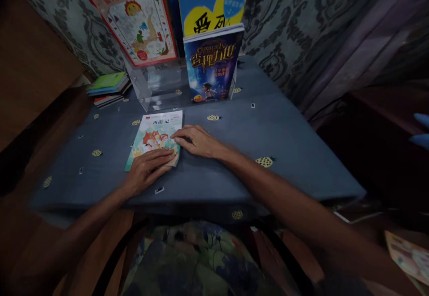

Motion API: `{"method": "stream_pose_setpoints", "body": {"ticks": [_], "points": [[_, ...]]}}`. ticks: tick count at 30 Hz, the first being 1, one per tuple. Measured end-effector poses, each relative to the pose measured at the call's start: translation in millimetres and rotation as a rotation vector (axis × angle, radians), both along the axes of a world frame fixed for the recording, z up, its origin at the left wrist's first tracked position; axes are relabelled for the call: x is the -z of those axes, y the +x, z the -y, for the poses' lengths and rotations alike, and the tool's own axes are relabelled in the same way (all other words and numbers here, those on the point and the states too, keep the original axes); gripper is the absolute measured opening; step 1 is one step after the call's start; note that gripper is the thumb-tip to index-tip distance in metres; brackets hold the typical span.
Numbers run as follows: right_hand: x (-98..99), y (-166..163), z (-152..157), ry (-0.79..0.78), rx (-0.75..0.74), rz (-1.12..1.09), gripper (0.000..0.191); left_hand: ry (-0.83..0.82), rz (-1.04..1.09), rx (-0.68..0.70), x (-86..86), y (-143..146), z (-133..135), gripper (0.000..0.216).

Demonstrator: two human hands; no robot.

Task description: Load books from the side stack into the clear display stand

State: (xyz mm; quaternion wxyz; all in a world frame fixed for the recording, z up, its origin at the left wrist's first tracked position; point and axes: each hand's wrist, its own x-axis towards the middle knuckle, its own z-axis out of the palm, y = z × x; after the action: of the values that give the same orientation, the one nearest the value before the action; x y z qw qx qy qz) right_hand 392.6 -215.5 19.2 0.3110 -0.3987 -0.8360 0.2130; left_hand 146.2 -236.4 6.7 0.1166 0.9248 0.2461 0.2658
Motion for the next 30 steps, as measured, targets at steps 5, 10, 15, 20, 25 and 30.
{"method": "stream_pose_setpoints", "body": {"ticks": [5, 10, 15, 20, 25, 30], "points": [[-3.6, -2.6, 5.5, 0.01, -0.071, 0.014, 0.031, -0.038, 0.02, -0.006, -3.4, 3.0, 2.6, 0.032], [-3.9, -2.8, 7.5, 0.019, -0.09, 0.036, 0.031, -0.07, 0.008, -0.026, -5.5, 3.8, 3.0, 0.033], [-4.1, -2.9, 10.5, 0.025, -0.089, 0.038, 0.03, -0.056, 0.014, -0.028, -4.4, 3.4, 2.6, 0.033], [-3.1, -3.4, 12.7, 0.032, -0.086, 0.02, 0.03, 0.005, -0.009, -0.007, -2.3, 2.3, 3.9, 0.033], [4.3, -6.7, 20.0, 0.098, -0.067, 0.027, 0.029, 0.091, -0.076, 0.026, 2.6, -0.4, 4.4, 0.036], [11.9, -12.7, 47.4, 0.198, -0.013, 0.192, 0.03, 0.128, -0.106, 0.039, 3.4, -5.2, 5.0, 0.037]]}}
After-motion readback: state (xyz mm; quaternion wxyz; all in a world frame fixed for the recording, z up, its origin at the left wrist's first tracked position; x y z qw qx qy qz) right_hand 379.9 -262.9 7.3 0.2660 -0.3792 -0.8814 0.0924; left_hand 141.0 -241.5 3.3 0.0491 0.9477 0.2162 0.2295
